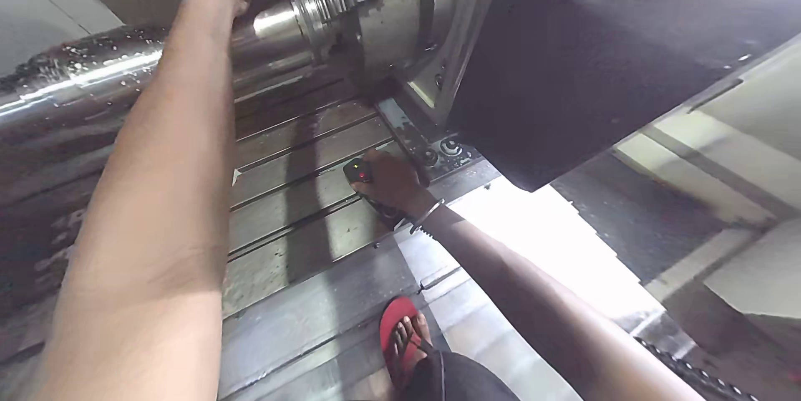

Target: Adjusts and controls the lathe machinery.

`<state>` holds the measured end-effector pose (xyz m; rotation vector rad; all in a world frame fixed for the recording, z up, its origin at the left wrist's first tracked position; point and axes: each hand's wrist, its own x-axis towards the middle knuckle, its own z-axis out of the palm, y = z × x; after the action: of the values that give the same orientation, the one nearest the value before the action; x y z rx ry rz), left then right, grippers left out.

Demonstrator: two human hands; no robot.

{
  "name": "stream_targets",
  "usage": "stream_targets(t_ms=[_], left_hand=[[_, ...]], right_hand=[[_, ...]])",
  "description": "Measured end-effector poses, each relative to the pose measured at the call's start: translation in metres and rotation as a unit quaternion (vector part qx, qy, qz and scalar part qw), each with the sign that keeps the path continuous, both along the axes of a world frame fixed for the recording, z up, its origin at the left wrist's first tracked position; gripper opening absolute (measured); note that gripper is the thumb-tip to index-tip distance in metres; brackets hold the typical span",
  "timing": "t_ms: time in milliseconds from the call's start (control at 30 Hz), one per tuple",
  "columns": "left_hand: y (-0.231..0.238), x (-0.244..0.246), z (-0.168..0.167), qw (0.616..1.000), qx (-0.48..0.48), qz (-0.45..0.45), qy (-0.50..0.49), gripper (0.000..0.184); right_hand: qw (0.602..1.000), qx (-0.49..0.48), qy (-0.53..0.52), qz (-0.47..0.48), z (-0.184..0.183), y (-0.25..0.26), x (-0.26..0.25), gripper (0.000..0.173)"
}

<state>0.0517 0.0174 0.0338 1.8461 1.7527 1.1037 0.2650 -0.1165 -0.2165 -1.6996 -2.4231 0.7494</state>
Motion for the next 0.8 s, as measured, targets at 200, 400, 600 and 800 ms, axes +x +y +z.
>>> stream_targets(t_ms=[200,400,600,800], left_hand=[[-0.001,0.001,0.001,1.0,0.002,0.005,0.017,0.027],[-0.002,0.001,0.002,1.0,-0.008,0.006,0.009,0.027],[-0.001,-0.002,0.001,0.999,0.018,-0.012,0.031,0.03],[0.005,-0.009,0.0,0.997,0.041,-0.023,0.062,0.023]], right_hand=[[1.0,-0.013,-0.015,0.0,0.008,-0.003,0.0,0.07],[1.0,-0.006,-0.01,0.0,0.008,-0.005,0.0,0.067],[1.0,-0.01,-0.012,0.003,0.009,-0.004,0.0,0.067],[1.0,-0.022,-0.009,0.002,0.011,-0.006,-0.001,0.066]])
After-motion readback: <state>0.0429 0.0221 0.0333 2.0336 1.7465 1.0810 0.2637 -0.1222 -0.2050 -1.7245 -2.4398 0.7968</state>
